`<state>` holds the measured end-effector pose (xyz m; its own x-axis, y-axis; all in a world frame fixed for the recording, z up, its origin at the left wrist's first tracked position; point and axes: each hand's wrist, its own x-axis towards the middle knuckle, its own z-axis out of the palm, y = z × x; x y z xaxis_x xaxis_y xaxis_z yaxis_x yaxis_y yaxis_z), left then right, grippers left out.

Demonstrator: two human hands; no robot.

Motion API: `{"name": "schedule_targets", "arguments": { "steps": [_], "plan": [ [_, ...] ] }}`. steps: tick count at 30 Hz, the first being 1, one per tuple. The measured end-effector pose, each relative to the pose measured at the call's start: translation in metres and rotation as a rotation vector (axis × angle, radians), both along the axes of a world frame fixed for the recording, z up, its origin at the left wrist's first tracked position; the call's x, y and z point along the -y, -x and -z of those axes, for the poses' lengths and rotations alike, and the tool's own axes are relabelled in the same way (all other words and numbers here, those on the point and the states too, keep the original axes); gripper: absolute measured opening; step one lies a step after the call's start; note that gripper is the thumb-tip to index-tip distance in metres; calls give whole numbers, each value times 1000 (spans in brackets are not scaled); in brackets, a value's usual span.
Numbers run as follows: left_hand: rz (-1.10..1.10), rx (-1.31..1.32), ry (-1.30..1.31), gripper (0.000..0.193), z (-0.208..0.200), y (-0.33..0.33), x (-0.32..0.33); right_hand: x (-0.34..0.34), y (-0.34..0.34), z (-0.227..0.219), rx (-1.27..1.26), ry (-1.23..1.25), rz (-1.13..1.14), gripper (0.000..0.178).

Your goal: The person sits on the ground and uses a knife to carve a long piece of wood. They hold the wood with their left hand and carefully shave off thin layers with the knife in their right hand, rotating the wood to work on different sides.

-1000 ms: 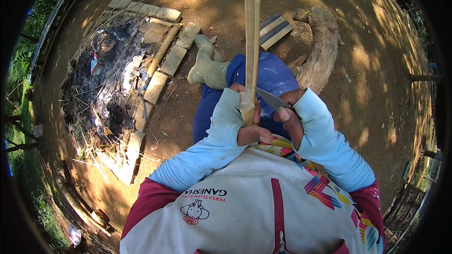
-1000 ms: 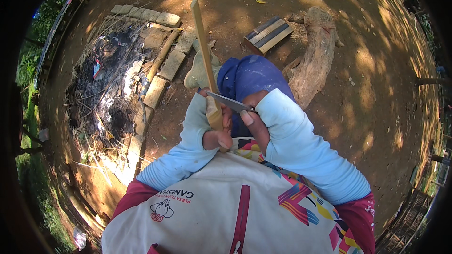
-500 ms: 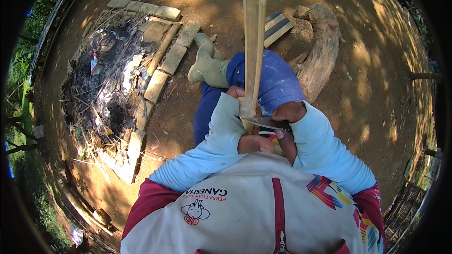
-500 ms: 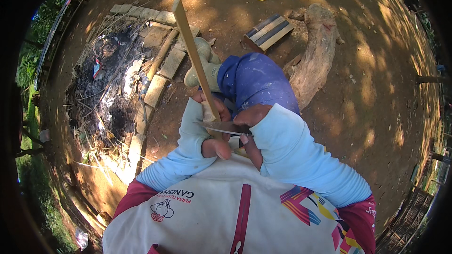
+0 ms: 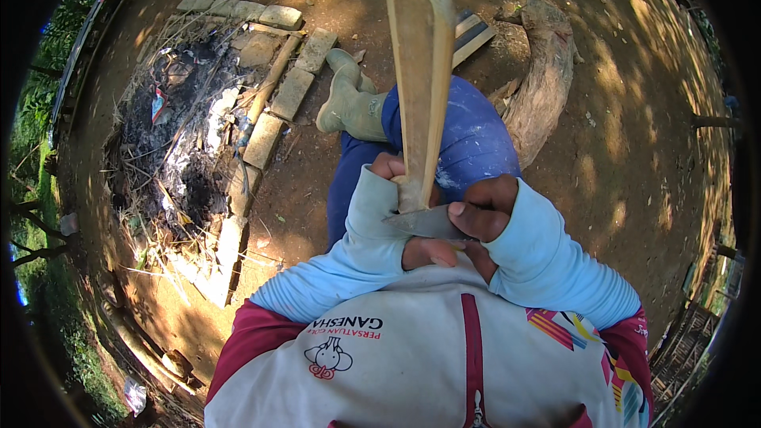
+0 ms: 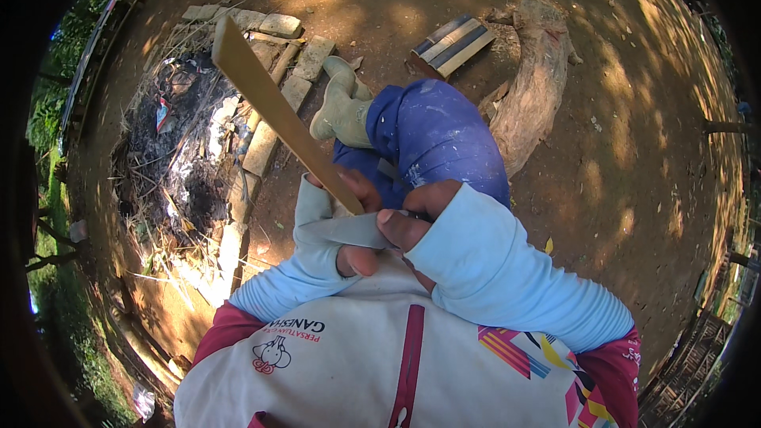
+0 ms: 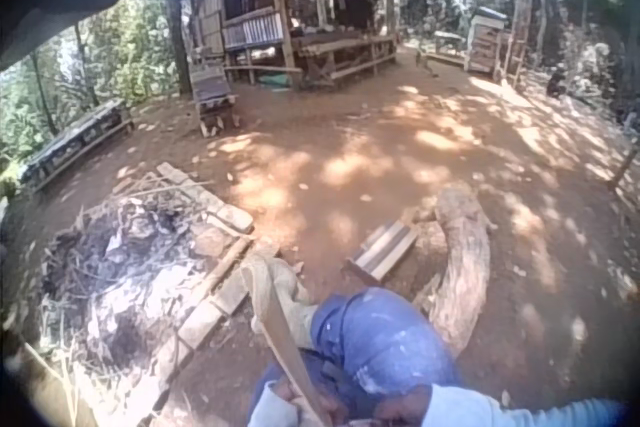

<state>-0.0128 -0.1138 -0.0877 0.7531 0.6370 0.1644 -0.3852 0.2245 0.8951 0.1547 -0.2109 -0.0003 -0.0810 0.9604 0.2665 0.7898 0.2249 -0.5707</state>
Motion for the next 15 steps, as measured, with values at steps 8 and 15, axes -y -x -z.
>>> {"name": "schedule_targets", "arguments": {
  "steps": [8,15],
  "plan": [
    [-71,-116,-221,88,-8,1,-2,5,2,-5,-14,96,82,15],
    [-115,-178,-63,91,-15,-4,1,8,-9,9,-46,-126,12,26]
  ]
}}
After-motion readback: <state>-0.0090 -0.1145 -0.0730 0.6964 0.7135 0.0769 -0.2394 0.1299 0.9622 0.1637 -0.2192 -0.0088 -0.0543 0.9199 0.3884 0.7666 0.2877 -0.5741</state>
